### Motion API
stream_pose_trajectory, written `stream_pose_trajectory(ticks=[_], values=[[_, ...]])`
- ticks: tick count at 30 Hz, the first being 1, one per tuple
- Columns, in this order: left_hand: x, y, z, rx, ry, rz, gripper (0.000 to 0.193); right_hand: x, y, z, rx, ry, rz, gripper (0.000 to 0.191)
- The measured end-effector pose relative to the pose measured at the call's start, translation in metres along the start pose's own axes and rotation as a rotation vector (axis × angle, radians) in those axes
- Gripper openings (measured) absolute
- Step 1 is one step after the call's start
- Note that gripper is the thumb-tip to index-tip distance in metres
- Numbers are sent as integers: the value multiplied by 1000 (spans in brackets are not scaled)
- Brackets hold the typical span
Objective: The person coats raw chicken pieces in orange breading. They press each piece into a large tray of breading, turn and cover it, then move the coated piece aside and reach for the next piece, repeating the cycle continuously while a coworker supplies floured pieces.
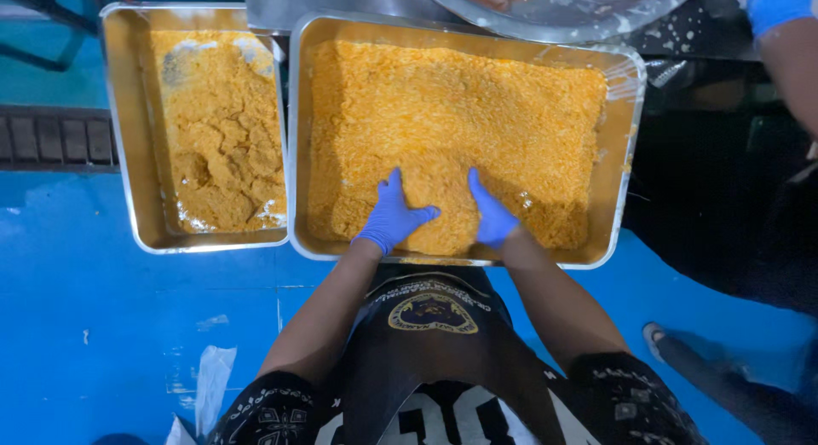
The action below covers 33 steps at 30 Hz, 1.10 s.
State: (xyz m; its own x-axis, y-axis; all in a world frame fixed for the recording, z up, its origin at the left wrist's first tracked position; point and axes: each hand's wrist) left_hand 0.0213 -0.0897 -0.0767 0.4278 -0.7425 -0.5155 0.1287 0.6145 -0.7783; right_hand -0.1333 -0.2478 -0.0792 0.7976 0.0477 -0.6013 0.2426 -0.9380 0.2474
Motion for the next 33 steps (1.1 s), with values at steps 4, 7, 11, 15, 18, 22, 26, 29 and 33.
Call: stream_pose_trajectory(ticks=[4, 7, 11, 15, 18, 22, 26, 29, 33], values=[[24, -5, -13, -638, 60, -193, 74, 28, 2, 6, -249, 143, 205, 52], [32, 2, -15, -757, 57, -52, 51, 20, 2, 20, -199, 196, 228, 45], [34, 21, -10, -657, 145, -85, 41, -16, 10, 24, 30, 110, 233, 48], [30, 30, 6, 307, 67, -485, 45, -39, 32, 23, -334, -212, 375, 52], [22, 18, 23, -394, 133, -250, 44, -46, 54, 31, -959, -556, 399, 51], [16, -7, 53, -162, 93, -235, 45, -63, 87, 47, -1533, -670, 445, 43], [27, -28, 71, 233, -88, -443, 56, -45, 114, 32, -1760, -557, 806, 34], [54, -38, 63, 278, -171, -524, 66, -1, 116, -5, -1637, -445, 844, 53], [75, -37, 34, 443, -199, -391, 72, 35, 78, -58, -2076, -578, 513, 100]])
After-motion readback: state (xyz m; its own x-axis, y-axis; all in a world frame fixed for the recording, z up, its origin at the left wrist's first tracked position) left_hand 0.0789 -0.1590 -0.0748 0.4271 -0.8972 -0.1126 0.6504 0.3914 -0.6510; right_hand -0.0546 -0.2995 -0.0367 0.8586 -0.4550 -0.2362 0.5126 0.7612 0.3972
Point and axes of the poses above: each hand's wrist, its own x-axis towards the middle knuckle, its own z-axis out of the back of the hand, y = z × x, and after that the axes turned 7 degrees about y, right-handed
